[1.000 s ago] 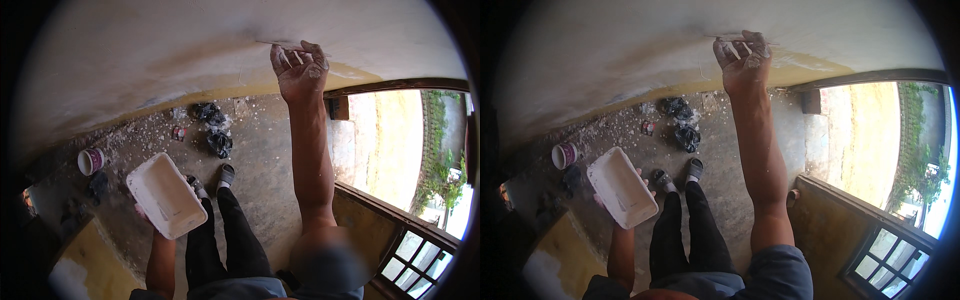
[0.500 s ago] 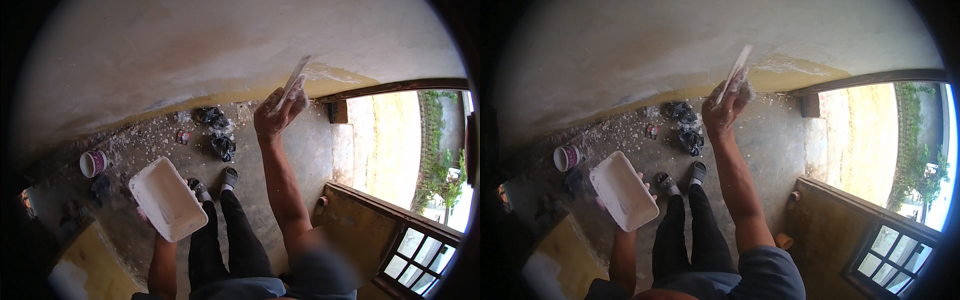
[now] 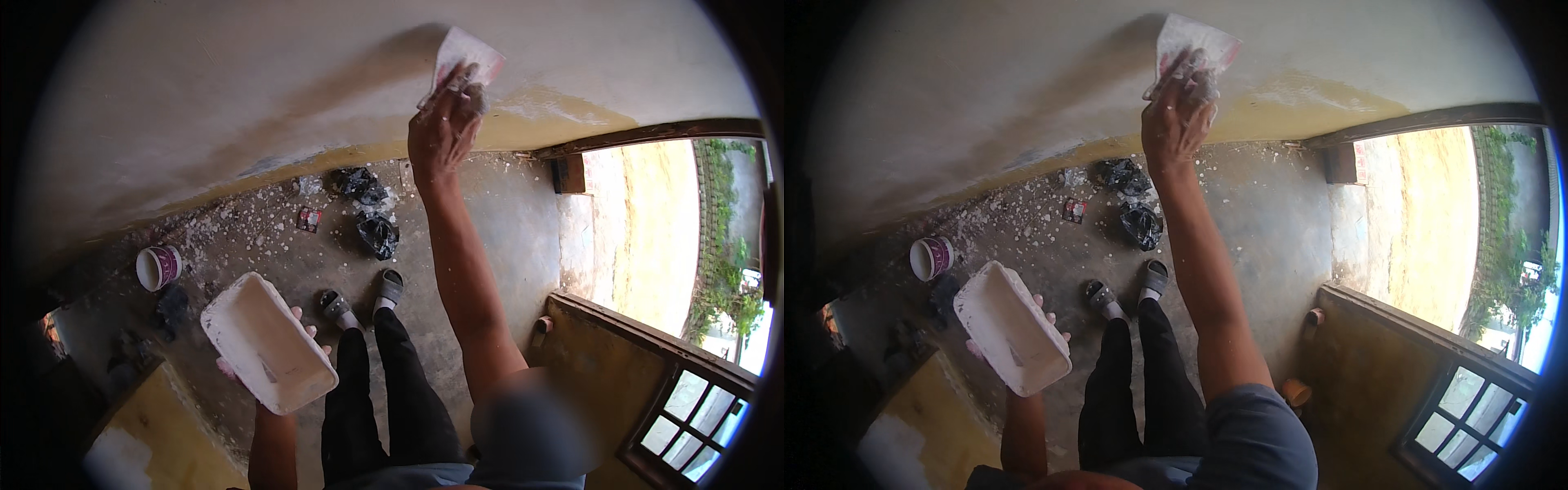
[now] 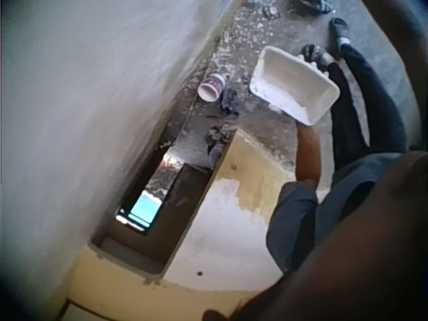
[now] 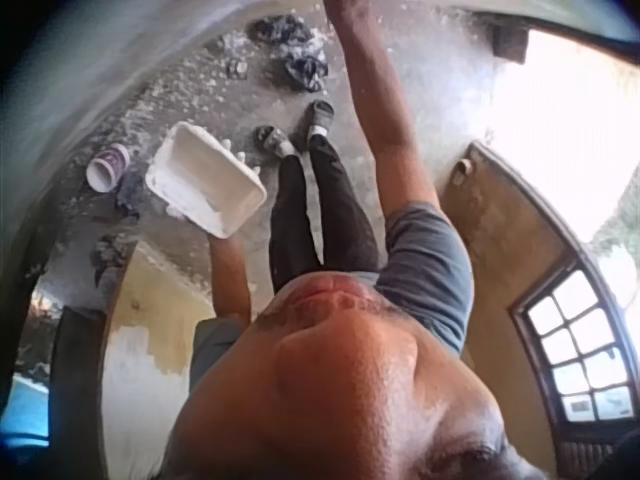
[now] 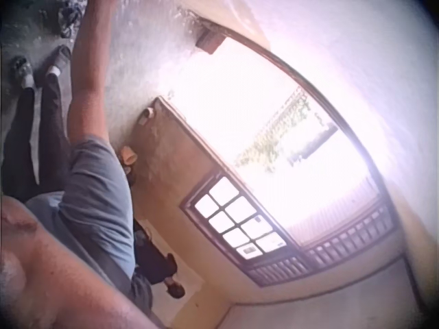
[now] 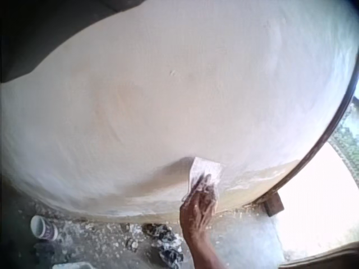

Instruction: The person applies plaster to an interior wall using a putty knife and a plastic container.

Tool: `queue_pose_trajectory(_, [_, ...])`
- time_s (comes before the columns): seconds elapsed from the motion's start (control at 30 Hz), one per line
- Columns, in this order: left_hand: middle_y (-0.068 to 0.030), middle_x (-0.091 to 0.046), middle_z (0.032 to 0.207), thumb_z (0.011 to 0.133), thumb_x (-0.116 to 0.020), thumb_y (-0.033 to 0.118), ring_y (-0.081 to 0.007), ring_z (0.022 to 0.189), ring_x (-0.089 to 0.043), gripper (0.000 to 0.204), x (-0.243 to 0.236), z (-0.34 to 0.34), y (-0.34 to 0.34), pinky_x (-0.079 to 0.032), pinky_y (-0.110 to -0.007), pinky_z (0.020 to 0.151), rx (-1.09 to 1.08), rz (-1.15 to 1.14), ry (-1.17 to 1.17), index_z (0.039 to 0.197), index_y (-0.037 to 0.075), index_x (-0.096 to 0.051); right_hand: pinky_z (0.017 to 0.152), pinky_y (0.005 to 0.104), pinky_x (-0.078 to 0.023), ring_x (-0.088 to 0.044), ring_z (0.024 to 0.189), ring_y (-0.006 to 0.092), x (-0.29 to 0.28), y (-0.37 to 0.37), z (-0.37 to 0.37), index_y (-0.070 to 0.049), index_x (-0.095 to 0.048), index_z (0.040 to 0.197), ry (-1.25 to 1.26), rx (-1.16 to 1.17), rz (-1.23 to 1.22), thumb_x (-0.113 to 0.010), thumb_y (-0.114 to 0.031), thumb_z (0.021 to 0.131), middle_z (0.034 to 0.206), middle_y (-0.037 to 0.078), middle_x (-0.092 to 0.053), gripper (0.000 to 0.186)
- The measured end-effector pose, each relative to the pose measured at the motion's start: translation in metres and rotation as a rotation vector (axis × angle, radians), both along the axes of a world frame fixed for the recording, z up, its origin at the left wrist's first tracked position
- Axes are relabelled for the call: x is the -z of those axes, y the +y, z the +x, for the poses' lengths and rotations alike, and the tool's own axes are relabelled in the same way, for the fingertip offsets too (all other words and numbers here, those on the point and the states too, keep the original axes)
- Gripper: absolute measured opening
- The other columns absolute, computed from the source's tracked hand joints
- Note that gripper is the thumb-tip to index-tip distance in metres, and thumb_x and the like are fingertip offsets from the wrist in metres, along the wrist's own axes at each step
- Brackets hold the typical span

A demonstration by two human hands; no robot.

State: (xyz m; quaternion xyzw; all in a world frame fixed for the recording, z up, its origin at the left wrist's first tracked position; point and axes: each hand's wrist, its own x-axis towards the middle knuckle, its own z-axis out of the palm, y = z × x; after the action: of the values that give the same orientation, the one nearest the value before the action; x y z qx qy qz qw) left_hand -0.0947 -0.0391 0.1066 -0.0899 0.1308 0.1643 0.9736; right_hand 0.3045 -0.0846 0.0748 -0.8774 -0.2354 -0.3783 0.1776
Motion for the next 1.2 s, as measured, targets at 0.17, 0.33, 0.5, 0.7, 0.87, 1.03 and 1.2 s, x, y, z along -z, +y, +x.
queue_pose_trajectory(0.17, [-0.0200, -0.016, 0.158, 0.068, -0.078, 0.063, -0.0475, 0.139, -0.027, 0.118, 0.007, 0.006, 0.000, -0.018, -0.072, 0.109, 0.040, 0.029, -0.068, 0.156, 0.021, -0.012, 0.079, 0.0492, -0.047, -0.055, 0.099, 0.0428, 0.024, -0.021, -0.003, 0.010, -0.032, 0.144, -0.022, -0.141, 0.114, -0.058, 0.001, 0.085, 0.111, 0.032, -0.054, 0.064])
queue_pose_trajectory(0.33, [-0.0195, -0.016, 0.159, 0.068, -0.078, 0.063, -0.0473, 0.138, -0.029, 0.117, 0.002, 0.016, -0.003, -0.018, -0.072, 0.110, 0.114, 0.074, -0.069, 0.156, 0.021, -0.012, 0.082, 0.0493, -0.048, -0.054, 0.100, 0.0444, 0.028, -0.022, 0.027, 0.007, -0.032, 0.144, 0.117, -0.166, -0.142, -0.054, 0.000, 0.086, 0.119, 0.030, -0.052, 0.062])
queue_pose_trajectory(0.5, [-0.0191, -0.017, 0.159, 0.068, -0.078, 0.062, -0.0467, 0.138, -0.029, 0.117, -0.004, 0.010, -0.002, -0.018, -0.072, 0.110, 0.097, 0.048, -0.054, 0.156, 0.021, -0.012, 0.081, 0.0497, -0.050, -0.053, 0.103, 0.0463, -0.007, -0.025, 0.005, 0.006, -0.028, 0.145, 0.265, 0.083, 0.208, -0.055, -0.006, 0.089, 0.121, 0.034, -0.050, 0.063])
queue_pose_trajectory(0.7, [-0.0192, -0.016, 0.159, 0.069, -0.078, 0.060, -0.0465, 0.138, -0.029, 0.116, 0.008, 0.027, -0.009, -0.018, -0.072, 0.110, 0.130, 0.040, -0.104, 0.155, 0.020, -0.013, 0.085, 0.0509, -0.046, -0.052, 0.105, 0.0426, 0.055, -0.041, -0.025, -0.003, -0.031, 0.149, 0.459, -0.120, 0.084, -0.048, -0.002, 0.088, 0.116, 0.028, -0.052, 0.063])
queue_pose_trajectory(0.87, [-0.0196, -0.018, 0.157, 0.070, -0.078, 0.058, -0.0465, 0.137, -0.030, 0.113, -0.007, 0.029, -0.006, -0.019, -0.071, 0.110, 0.151, 0.081, -0.073, 0.155, 0.019, -0.015, 0.086, 0.0468, -0.045, -0.058, 0.096, 0.0389, 0.019, -0.147, 0.063, -0.001, -0.062, 0.121, 0.452, 0.144, 0.540, -0.048, -0.013, 0.089, 0.103, 0.022, -0.062, 0.036])
queue_pose_trajectory(1.03, [-0.0199, -0.019, 0.157, 0.069, -0.080, 0.056, -0.0466, 0.136, -0.031, 0.114, -0.007, 0.032, -0.008, -0.019, -0.072, 0.110, 0.129, 0.060, -0.062, 0.155, 0.018, -0.015, 0.077, 0.0396, -0.049, -0.062, 0.076, 0.0338, -0.031, -0.168, 0.137, 0.000, -0.063, 0.109, 0.468, 0.163, 0.737, -0.054, -0.011, 0.083, 0.091, 0.018, -0.067, 0.030])
queue_pose_trajectory(1.2, [-0.0198, -0.018, 0.157, 0.069, -0.080, 0.057, -0.0466, 0.137, -0.030, 0.115, -0.006, 0.026, -0.011, -0.018, -0.073, 0.110, 0.079, 0.043, -0.052, 0.155, 0.017, -0.014, 0.082, 0.0426, -0.048, -0.065, 0.089, 0.0339, -0.036, -0.080, 0.082, -0.001, -0.059, 0.116, 0.515, 0.154, 0.784, -0.052, -0.001, 0.075, 0.098, 0.020, -0.067, 0.042])
